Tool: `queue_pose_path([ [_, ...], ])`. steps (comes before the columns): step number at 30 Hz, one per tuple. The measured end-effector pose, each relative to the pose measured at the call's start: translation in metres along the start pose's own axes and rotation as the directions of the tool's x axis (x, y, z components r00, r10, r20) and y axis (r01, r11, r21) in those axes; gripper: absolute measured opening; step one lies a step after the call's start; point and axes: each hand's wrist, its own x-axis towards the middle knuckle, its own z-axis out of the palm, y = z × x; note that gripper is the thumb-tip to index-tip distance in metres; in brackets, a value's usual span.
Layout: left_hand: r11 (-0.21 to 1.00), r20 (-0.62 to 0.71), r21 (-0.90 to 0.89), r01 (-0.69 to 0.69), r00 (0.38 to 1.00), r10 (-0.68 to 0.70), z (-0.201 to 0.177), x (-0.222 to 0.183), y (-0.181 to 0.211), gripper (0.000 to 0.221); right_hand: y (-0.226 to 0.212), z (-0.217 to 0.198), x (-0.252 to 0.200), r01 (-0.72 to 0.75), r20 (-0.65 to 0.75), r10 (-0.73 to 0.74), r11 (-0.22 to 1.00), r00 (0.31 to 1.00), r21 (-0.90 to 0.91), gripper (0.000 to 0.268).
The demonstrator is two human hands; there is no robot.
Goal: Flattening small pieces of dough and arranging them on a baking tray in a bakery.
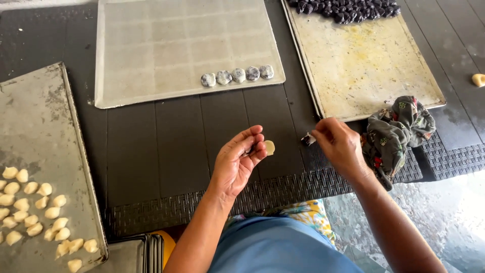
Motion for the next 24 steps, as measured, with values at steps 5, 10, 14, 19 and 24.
queue_pose_path([
  [5, 1.000, 0.028, -0.011, 0.018, 0.999, -0.017, 0.021, -0.019, 0.012, 0.037, -0.060, -0.019, 0.032, 0.063, 0.193, -0.026, 0.981, 0.981, -0.185, 0.030],
  [10, 0.980, 0.283, -0.085, 0.182, 0.947, -0.151, 0.042, -0.032, -0.009, 0.052, -0.166, 0.024, 0.041, 0.512, 0.289, -0.538, 0.843, 0.792, 0.164, 0.094],
  [14, 0.972, 0.450, -0.114, 0.203, 0.883, -0.132, 0.026, -0.024, -0.016, 0.061, -0.168, 0.019, 0.034, 0.610, 0.301, -0.662, 0.750, 0.687, 0.258, 0.106],
  [19, 0.948, 0.675, -0.057, 0.314, 0.712, -0.195, 0.010, -0.003, -0.037, 0.089, -0.205, 0.011, 0.010, 0.845, 0.425, -0.764, 0.535, 0.486, -0.003, 0.098],
  [24, 0.996, 0.171, 0.030, 0.089, 0.981, -0.093, -0.008, 0.012, -0.003, 0.053, -0.081, 0.012, 0.064, 0.411, 0.135, -0.391, 0.893, 0.910, -0.182, 0.084],
])
